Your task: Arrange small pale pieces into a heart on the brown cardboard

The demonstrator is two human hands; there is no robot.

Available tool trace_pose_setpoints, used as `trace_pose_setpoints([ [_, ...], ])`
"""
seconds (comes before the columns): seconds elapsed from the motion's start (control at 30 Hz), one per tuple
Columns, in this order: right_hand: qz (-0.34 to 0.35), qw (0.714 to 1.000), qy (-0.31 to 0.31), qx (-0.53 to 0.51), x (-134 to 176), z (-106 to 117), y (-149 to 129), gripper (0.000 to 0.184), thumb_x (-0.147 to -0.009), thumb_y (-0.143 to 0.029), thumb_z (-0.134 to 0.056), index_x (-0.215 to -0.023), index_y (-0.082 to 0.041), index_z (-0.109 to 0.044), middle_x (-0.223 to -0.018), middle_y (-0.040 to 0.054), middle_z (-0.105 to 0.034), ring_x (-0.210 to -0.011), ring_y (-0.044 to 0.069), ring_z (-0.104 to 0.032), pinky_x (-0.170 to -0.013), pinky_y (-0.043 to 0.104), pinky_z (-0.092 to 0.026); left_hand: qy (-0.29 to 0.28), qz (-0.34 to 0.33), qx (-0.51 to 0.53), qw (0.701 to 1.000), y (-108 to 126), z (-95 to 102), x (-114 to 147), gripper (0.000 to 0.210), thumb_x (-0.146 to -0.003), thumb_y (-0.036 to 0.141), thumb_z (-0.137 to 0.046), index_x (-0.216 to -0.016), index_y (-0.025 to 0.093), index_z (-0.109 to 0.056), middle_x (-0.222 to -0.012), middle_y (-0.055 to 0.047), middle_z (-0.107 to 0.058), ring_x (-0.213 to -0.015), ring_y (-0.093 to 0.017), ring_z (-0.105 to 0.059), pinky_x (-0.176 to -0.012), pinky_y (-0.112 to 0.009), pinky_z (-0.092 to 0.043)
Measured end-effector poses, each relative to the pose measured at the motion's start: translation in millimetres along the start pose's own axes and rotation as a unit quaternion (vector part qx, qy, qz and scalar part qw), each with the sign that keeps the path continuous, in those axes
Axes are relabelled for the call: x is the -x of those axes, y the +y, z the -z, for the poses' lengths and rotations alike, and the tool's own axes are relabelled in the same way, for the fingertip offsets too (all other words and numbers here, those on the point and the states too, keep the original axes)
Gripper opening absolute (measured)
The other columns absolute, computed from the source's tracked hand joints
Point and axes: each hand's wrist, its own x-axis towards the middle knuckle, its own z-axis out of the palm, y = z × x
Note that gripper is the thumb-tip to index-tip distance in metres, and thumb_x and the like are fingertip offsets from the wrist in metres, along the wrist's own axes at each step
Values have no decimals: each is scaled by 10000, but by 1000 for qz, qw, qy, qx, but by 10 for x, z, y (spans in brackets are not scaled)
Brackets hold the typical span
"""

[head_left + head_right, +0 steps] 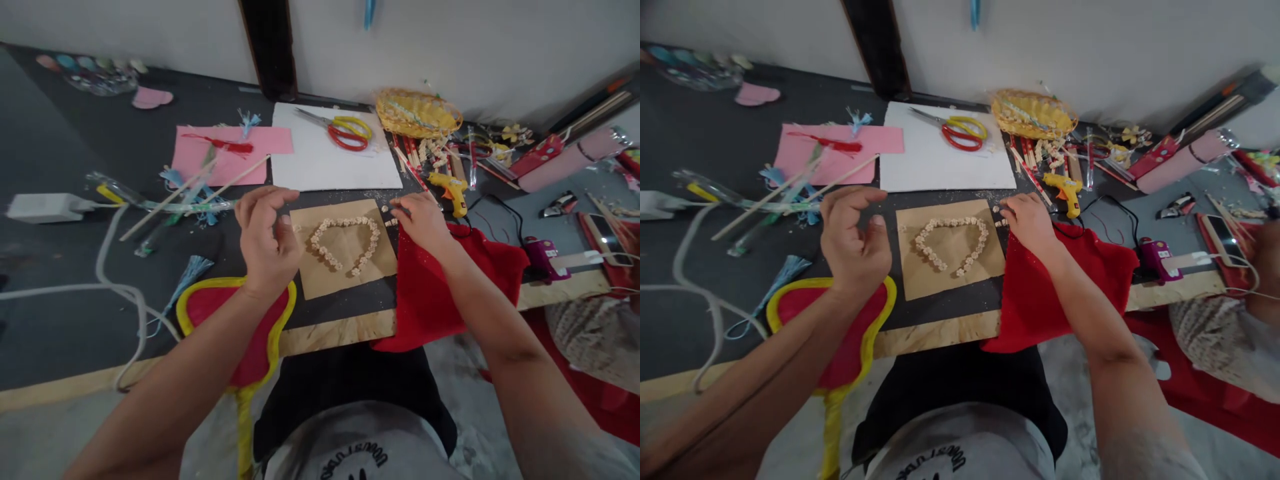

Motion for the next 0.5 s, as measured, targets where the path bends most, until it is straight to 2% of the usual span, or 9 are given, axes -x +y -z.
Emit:
trace_pose_setpoints([
  [0.1, -10, 998, -56, 1, -139, 0, 16, 128, -908, -223, -650, -982, -213, -754, -1038, 89, -791, -986, 270, -709, -934, 446, -529, 0, 16, -4, 1000, -57, -17, -23, 338, -924, 162, -472, -1192, 320, -604, -1199, -41, -656, -1221, -245, -583, -1096, -431, -444],
  [0.23, -32, 996, -81, -19, -219, -14, 15, 120, -887, -233, -650, -939, -217, -757, -1028, 83, -789, -964, 257, -708, -874, 412, -549, 6, -9, 7, 1000, -115, -44, -46, 357, -885, 115, -471, -1167, 290, -601, -1179, -42, -673, -1178, -230, -592, -1075, -411, -455],
  [0.37, -52, 996, -57, -33, -207, 63, -40, 108, -874, -254, -646, -902, -216, -743, -959, 71, -783, -892, 245, -700, -851, 403, -545, -18, -3, 1, 1000, -136, -41, -47, 388, -868, 72, -468, -1144, 283, -640, -1169, -40, -679, -1162, -244, -571, -1083, -450, -417],
  [0.5, -57, 994, 15, -91, -77, 199, -260, 112, -884, -300, -641, -915, -221, -714, -930, 47, -766, -842, 211, -686, -834, 371, -539, -107, -5, -31, 994, -128, -34, -53, 362, -827, 56, -493, -892, 308, -745, -1127, -3, -717, -1187, -288, -512, -1031, -532, -382],
])
